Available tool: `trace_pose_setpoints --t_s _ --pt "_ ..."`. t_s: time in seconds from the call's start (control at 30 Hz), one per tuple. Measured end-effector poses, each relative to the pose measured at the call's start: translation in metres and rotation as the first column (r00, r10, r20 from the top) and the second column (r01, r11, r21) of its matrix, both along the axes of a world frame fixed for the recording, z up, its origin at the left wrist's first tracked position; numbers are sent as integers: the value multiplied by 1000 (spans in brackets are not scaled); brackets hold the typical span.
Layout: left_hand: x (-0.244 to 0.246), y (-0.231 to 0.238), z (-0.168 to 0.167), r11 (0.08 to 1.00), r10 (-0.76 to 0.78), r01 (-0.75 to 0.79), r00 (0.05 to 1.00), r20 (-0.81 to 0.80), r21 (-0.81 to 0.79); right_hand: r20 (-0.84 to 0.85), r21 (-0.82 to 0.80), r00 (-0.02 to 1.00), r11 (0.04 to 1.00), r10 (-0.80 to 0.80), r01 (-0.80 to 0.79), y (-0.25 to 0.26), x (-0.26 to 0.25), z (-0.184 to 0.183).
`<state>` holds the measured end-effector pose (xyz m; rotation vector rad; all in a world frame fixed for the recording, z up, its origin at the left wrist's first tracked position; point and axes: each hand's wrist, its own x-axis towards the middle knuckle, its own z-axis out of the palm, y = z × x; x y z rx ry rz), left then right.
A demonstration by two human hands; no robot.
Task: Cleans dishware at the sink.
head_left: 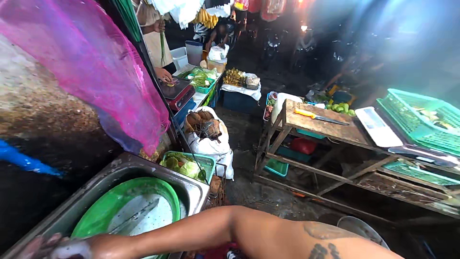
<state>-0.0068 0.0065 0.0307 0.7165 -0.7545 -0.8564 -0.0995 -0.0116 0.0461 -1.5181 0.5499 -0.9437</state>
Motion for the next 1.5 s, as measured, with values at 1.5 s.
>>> trace_pose_setpoints --t_s 1.5 --pt "23 -32 -38 980 165 -184 964 210 72 -700 -280 707 872 100 -401 -66 -15 -48"
